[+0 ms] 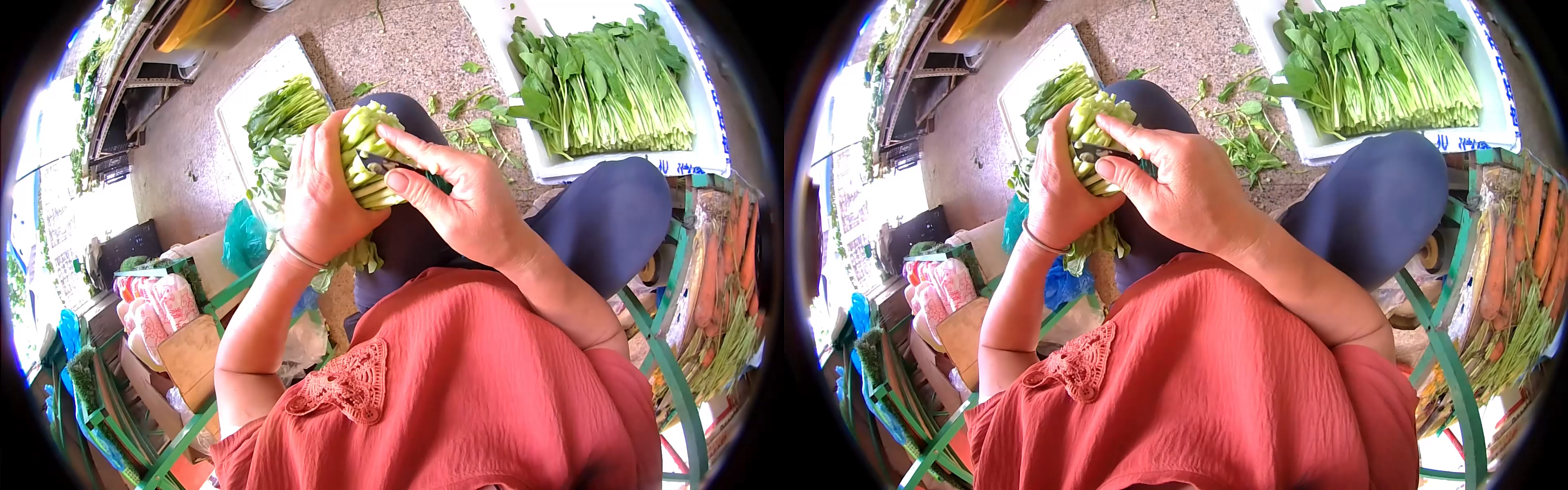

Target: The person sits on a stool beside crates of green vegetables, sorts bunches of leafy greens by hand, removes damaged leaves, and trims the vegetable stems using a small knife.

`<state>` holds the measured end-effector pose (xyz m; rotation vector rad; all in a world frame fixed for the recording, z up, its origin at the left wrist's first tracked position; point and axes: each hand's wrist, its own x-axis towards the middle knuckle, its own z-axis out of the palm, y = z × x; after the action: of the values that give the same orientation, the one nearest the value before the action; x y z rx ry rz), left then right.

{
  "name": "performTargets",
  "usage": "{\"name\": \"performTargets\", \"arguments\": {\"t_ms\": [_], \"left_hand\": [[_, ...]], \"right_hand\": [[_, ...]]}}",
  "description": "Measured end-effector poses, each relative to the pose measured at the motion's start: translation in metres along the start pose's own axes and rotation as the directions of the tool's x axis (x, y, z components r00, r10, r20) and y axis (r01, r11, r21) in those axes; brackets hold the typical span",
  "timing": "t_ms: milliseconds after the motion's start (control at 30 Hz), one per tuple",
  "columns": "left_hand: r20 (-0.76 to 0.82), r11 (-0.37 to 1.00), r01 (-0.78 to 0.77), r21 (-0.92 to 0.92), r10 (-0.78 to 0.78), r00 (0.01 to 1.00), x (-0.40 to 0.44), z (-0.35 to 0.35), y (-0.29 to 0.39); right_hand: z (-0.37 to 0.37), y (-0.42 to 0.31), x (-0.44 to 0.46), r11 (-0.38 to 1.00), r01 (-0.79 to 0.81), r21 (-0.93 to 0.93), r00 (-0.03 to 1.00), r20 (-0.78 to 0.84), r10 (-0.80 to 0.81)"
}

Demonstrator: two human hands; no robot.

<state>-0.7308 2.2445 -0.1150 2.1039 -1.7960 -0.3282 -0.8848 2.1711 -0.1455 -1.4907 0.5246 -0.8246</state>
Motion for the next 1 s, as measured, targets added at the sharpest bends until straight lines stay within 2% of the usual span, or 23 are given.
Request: {"name": "performTargets", "arguments": {"t_ms": [67,200,267,333,367,400,467,500,533,600,633,667,767,833,933,967,1000], "left_hand": [[-0.033,0.998,0.016,0.059,-0.014,0.999,-0.002,0.002,0.003],[-0.056,0.998,-0.013,0.066,0.017,0.998,-0.003,0.003,0.005],[-0.102,1.000,-0.021,0.009,0.022,0.995,-0.003,0.004,0.005],[-0.089,1.000,-0.008,-0.004,0.008,0.996,-0.004,0.003,0.004],[-0.072,1.000,0.007,-0.019,-0.008,0.997,-0.006,0.002,0.003],[-0.073,1.000,0.006,-0.019,-0.007,0.997,-0.007,0.002,0.001],[-0.085,0.999,-0.023,-0.033,0.020,0.996,-0.009,0.003,-0.005],[-0.091,0.999,0.009,-0.047,-0.013,0.996,-0.010,0.005,-0.006],[-0.051,0.993,0.079,-0.088,-0.083,0.995,-0.011,0.004,-0.006],[-0.064,0.992,0.049,-0.119,-0.057,0.996,-0.012,0.005,-0.012],[-0.062,0.992,0.050,-0.116,-0.057,0.996,-0.012,0.004,-0.013],[-0.054,0.987,0.054,-0.149,-0.063,0.997,-0.012,0.004,-0.014],[-0.046,0.977,0.052,-0.205,-0.063,0.997,-0.013,0.005,-0.017],[-0.044,0.970,0.063,-0.235,-0.075,0.996,-0.013,0.005,-0.019],[-0.002,0.958,0.099,-0.268,-0.103,0.995,-0.012,0.005,-0.023],[-0.001,0.958,0.098,-0.268,-0.102,0.995,-0.011,0.005,-0.024],[-0.016,0.963,0.076,-0.259,-0.083,0.996,-0.010,0.006,-0.024]], "right_hand": [[-0.004,-0.009,0.001,0.982,-0.147,-0.116,0.977,0.138,0.163],[-0.004,-0.011,-0.001,0.974,-0.170,-0.149,0.974,0.122,0.189],[0.000,-0.012,-0.004,0.954,-0.192,-0.230,0.978,0.035,0.205],[0.005,0.013,-0.004,0.973,-0.119,-0.200,0.973,-0.220,0.074],[-0.012,0.019,-0.001,0.922,-0.373,-0.101,0.903,-0.267,0.335],[-0.019,0.028,0.003,0.915,-0.386,0.114,0.878,-0.259,0.403],[-0.016,0.034,-0.011,0.963,-0.244,0.113,0.937,-0.227,0.264],[-0.013,0.022,-0.015,0.948,-0.298,0.109,0.936,-0.159,0.313],[-0.006,0.022,-0.018,0.929,-0.290,0.228,0.940,-0.114,0.321],[-0.005,0.006,-0.013,0.953,-0.220,0.207,0.975,0.026,0.219],[-0.006,0.003,-0.011,0.972,-0.199,0.124,0.979,0.076,0.191],[-0.001,0.006,-0.010,0.968,-0.181,0.175,0.982,0.090,0.167],[0.007,0.017,-0.008,0.974,-0.158,0.164,0.985,0.094,0.144],[0.010,0.024,-0.006,0.953,-0.163,0.255,0.983,0.119,0.136],[0.008,0.026,-0.002,0.940,-0.198,0.278,0.978,0.117,0.171],[0.008,0.029,-0.001,0.963,-0.133,0.236,0.990,0.073,0.119],[0.009,0.029,-0.001,0.963,-0.134,0.235,0.990,0.072,0.120]]}}
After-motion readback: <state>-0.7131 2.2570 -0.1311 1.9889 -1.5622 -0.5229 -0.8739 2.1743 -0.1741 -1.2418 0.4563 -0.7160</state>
